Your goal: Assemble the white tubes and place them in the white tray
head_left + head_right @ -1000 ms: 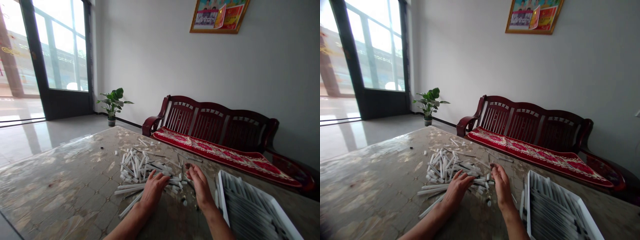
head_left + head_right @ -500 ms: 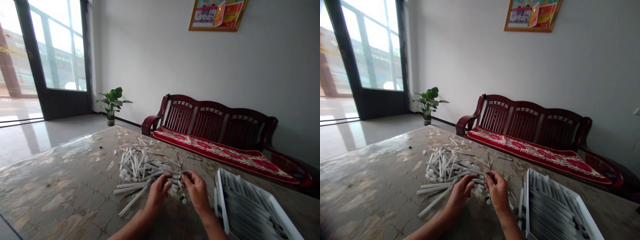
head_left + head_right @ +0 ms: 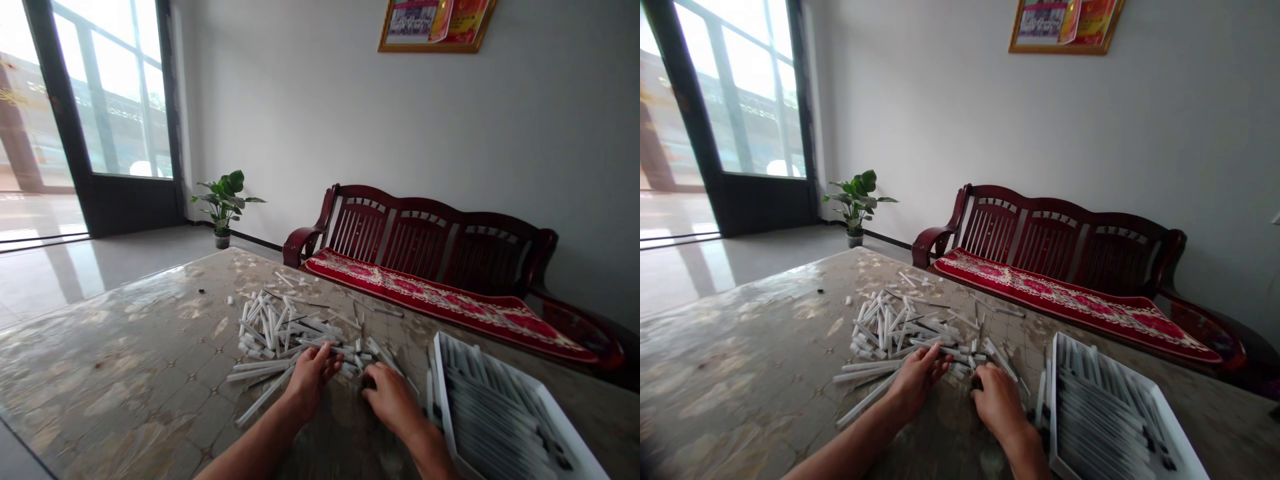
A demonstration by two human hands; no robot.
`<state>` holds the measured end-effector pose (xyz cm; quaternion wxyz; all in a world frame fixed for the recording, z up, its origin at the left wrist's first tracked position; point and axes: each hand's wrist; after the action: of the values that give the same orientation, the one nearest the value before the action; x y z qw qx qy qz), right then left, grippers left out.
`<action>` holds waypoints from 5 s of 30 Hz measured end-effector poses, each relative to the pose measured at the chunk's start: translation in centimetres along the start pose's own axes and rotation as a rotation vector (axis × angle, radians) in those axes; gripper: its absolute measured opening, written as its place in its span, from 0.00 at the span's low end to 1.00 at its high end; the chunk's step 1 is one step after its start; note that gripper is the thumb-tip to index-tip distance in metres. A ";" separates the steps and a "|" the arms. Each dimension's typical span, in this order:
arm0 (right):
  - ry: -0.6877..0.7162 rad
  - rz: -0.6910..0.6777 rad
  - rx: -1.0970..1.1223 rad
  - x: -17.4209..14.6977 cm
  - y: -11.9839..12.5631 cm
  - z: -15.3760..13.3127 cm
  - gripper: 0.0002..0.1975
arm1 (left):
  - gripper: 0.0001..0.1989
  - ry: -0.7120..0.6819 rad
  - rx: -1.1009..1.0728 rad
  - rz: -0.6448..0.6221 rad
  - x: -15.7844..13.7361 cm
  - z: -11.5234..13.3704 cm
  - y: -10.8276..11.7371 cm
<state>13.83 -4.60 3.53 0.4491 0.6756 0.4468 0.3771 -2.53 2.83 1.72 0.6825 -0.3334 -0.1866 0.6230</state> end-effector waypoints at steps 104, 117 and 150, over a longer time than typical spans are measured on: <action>-0.012 0.171 0.610 0.2 -3.1 -1.7 0.24 | 0.19 -0.029 0.044 -0.178 -0.7 -1.5 0.7; -0.395 -0.336 1.128 -0.3 -3.1 -3.1 0.32 | 0.24 -0.118 0.119 -0.223 -1.1 -0.6 0.4; -0.075 0.162 -0.157 2.2 -2.2 0.5 0.09 | 0.15 -0.594 1.564 -0.380 -1.4 0.9 1.5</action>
<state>14.40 -2.21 1.56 0.4851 0.6858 0.3428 0.4206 -4.42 1.65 1.61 0.7318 0.4472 0.0729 0.5091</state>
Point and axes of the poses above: each hand's wrist, its own x-axis towards the middle knuckle, its own y-axis out of the back of the hand, z = x × y, and after that the axes turned 12 degrees about -y, right-handed
